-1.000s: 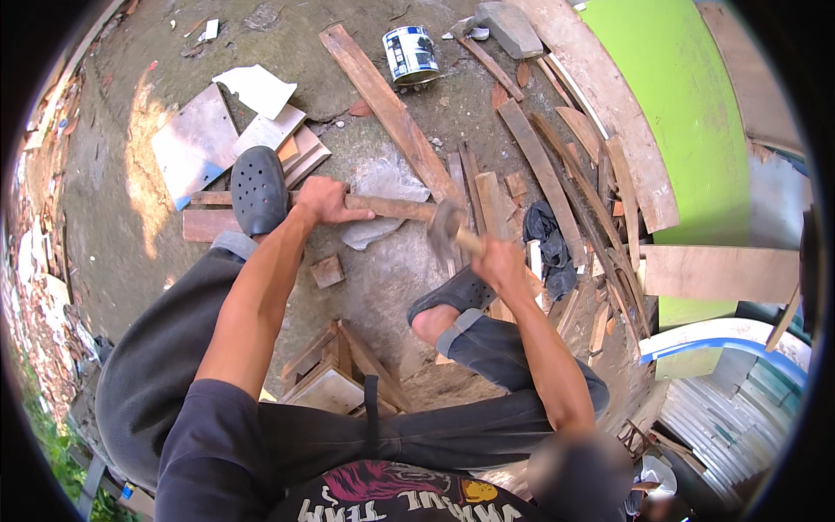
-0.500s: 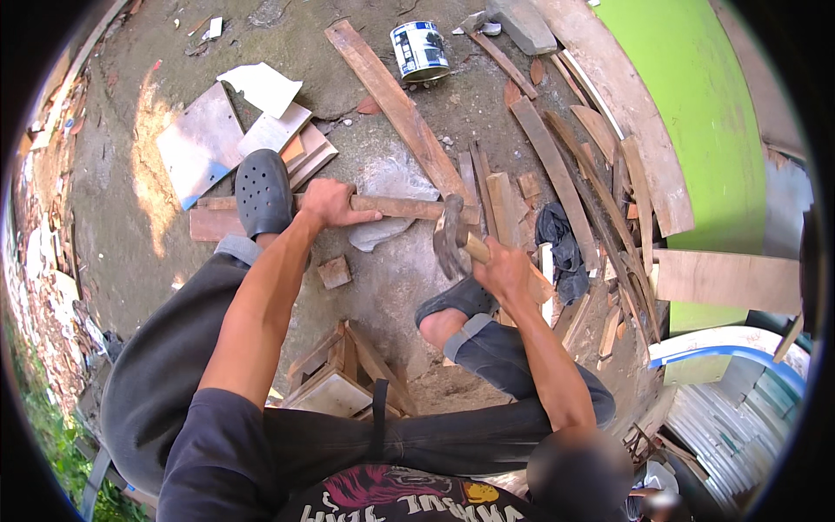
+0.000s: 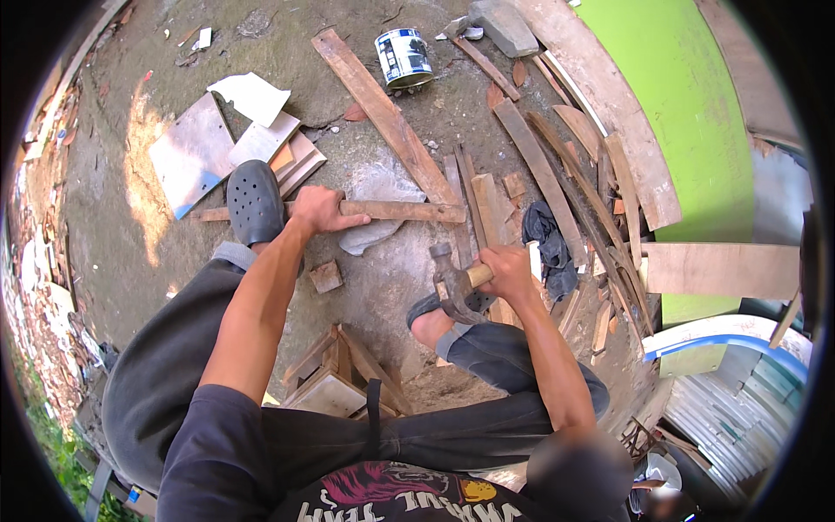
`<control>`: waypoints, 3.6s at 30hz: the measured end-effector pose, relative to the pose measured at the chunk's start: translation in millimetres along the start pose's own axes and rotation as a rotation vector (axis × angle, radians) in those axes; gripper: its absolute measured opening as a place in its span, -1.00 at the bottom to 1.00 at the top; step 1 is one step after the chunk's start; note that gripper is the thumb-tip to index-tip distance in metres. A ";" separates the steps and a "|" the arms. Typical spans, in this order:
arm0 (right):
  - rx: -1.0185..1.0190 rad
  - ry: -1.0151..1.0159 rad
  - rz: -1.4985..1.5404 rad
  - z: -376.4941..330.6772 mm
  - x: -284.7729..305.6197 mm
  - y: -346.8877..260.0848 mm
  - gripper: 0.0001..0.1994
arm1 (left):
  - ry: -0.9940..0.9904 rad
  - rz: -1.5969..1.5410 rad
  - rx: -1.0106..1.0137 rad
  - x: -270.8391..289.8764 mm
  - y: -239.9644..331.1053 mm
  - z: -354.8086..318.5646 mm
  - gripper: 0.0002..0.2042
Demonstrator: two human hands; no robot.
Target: The person sits on the ground and uses a hammer to repeatedly strike a piece of wood, breaking it into smaller pieces. The person picks up the wood, positions it, and strikes it multiple times to split it.
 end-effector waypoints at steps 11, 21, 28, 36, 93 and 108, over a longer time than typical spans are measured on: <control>-0.794 0.262 0.612 6.9 26.9 -6.2 -0.71 | 0.041 0.010 0.008 0.6 0.3 -0.4 -0.16; -0.729 0.645 0.911 -10.1 -16.3 -17.9 -0.80 | 0.067 -0.012 -0.017 4.3 5.6 3.2 -0.14; -0.893 0.504 0.996 12.4 45.8 -28.1 -0.76 | 0.037 -0.001 -0.026 3.3 0.6 -1.8 -0.12; -0.825 0.575 1.142 -12.6 -31.3 -42.0 -0.85 | 0.020 -0.009 -0.028 6.7 8.3 0.3 -0.06; -0.670 0.539 0.336 -12.9 50.4 -71.3 -0.73 | 0.040 -0.006 -0.036 1.9 -0.4 -1.8 -0.09; -0.483 0.626 0.389 6.3 49.5 -98.6 -0.79 | -0.006 0.000 -0.024 -0.5 -2.0 -4.3 -0.05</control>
Point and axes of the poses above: each hand's wrist, its own z-axis towards the middle knuckle, its own x-axis out of the back of the hand, y = z × x, the point moved 7 cm from there along z, towards the middle knuckle, and after that the axes turned 2 degrees about x, right-handed, at the moved point
